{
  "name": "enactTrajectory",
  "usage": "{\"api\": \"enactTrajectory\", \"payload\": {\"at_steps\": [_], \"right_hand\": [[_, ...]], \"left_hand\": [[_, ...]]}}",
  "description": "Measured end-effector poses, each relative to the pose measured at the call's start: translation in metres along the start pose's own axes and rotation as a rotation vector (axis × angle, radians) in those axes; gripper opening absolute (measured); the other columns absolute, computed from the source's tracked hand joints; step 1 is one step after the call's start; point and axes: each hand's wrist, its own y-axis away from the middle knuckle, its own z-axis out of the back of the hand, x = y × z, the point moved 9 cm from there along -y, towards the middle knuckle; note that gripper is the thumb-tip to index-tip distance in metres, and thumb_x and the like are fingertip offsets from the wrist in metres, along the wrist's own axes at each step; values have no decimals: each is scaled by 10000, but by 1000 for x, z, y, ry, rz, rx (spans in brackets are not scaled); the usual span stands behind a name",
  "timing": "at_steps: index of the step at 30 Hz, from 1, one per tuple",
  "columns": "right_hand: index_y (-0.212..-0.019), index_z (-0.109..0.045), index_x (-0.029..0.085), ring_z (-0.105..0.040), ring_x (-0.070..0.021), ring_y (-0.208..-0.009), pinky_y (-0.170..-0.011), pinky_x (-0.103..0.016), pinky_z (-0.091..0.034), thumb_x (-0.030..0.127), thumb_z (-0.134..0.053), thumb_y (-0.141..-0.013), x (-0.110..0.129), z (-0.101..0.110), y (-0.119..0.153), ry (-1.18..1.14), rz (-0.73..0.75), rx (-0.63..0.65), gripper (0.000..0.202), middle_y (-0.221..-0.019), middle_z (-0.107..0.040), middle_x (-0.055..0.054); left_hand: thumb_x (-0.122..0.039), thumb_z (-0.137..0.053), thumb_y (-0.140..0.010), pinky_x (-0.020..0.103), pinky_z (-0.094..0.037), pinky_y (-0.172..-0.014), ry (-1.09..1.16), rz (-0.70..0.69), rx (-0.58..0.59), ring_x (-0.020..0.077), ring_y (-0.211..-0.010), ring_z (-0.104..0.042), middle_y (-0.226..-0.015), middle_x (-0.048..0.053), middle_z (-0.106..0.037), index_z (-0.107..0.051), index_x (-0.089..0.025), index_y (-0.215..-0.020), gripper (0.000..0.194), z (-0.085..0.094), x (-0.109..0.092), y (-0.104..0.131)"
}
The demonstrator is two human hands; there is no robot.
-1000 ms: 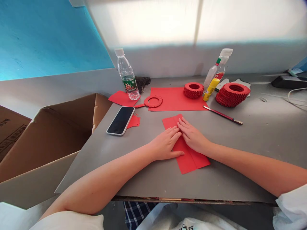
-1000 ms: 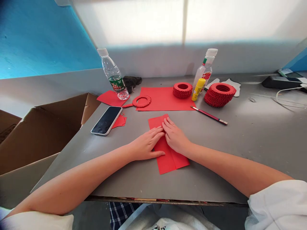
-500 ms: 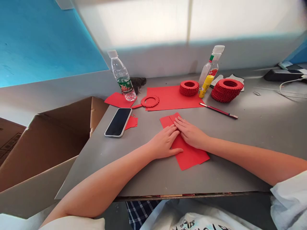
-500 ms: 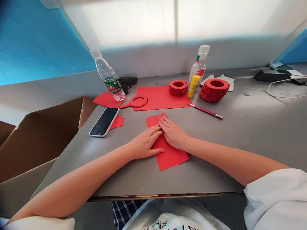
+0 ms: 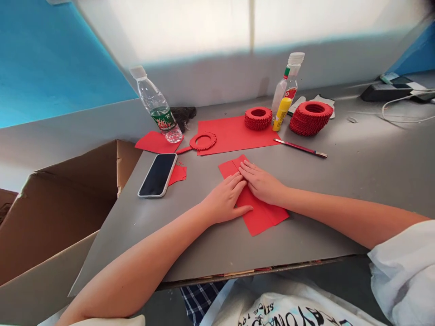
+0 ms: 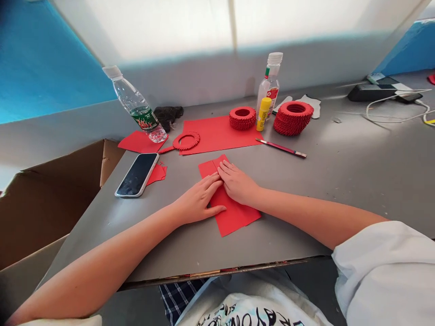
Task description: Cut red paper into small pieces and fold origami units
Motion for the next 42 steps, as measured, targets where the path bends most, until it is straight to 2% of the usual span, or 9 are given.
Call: {"api": "enactTrajectory", "payload": {"at_steps": [6, 16, 22, 29, 32, 36, 39, 42], "right_hand": [[-1267, -403, 6, -230, -245, -1299, -1043, -458, -289, 98, -273, -811, -1, 0, 0, -41, -18, -7, 483, -1359, -355, -184], [-1254, -395, -53, -213, -261, -1304, -1058, -432, -264, 118, -271, -816, -1, -2, 0, -3, -1, -44, 487, -1343, -371, -215], [-1269, -406, 25, -235, -241, -1301, -1043, -463, -279, 137, -276, -818, -1, -3, 0, 9, -14, -62, 483, -1344, -390, -172], [-1259, -404, -20, -235, -251, -1302, -1052, -451, -262, 137, -277, -816, 0, -2, 0, 0, -24, -55, 487, -1338, -389, -196], [-1262, -403, -13, -226, -249, -1306, -1051, -455, -258, 139, -279, -822, -1, -2, -1, -9, -21, -54, 482, -1343, -383, -194], [-1273, -393, -7, -197, -255, -1314, -1055, -439, -250, 145, -279, -834, 1, 3, 4, 0, 3, -33, 478, -1367, -349, -187], [-1308, -350, 19, -189, -253, -1316, -1055, -453, -237, 156, -267, -849, 4, 11, 15, 27, 69, -8, 486, -1397, -302, -162], [-1332, -315, 52, -201, -240, -1315, -1050, -466, -239, 229, -278, -872, 8, 14, 29, 38, 170, 44, 495, -1405, -293, -139]], "left_hand": [[-523, -474, -784, 416, -232, -1080, 9, -4, -1, 258, -1304, -228, -1374, 158, -314, -369, -119, -1237, 616, 2, -1, -1], [-522, -482, -781, 422, -229, -1080, 15, 15, 15, 270, -1304, -224, -1381, 164, -301, -351, -104, -1255, 645, 0, 1, -1], [-525, -479, -781, 412, -226, -1083, 3, 16, 21, 267, -1300, -235, -1368, 170, -322, -364, -94, -1244, 643, -1, 0, -2], [-515, -471, -789, 430, -247, -1071, 13, 14, 1, 271, -1300, -234, -1357, 167, -337, -359, -107, -1238, 617, 1, -1, -3], [-532, -471, -785, 430, -266, -1060, 16, 36, -18, 269, -1278, -281, -1319, 152, -390, -414, -129, -1164, 556, 2, -3, -6], [-586, -492, -746, 432, -276, -1052, -5, 87, -85, 278, -1228, -355, -1231, 153, -469, -463, -131, -1058, 553, 3, -7, -10], [-582, -515, -731, 430, -278, -1052, -11, 100, -109, 283, -1238, -342, -1201, 155, -488, -433, -116, -1114, 609, 1, -8, -10], [-576, -515, -732, 444, -279, -1050, -8, 128, -102, 289, -1261, -308, -1261, 152, -446, -417, -130, -1147, 617, -2, -5, -9]]}}
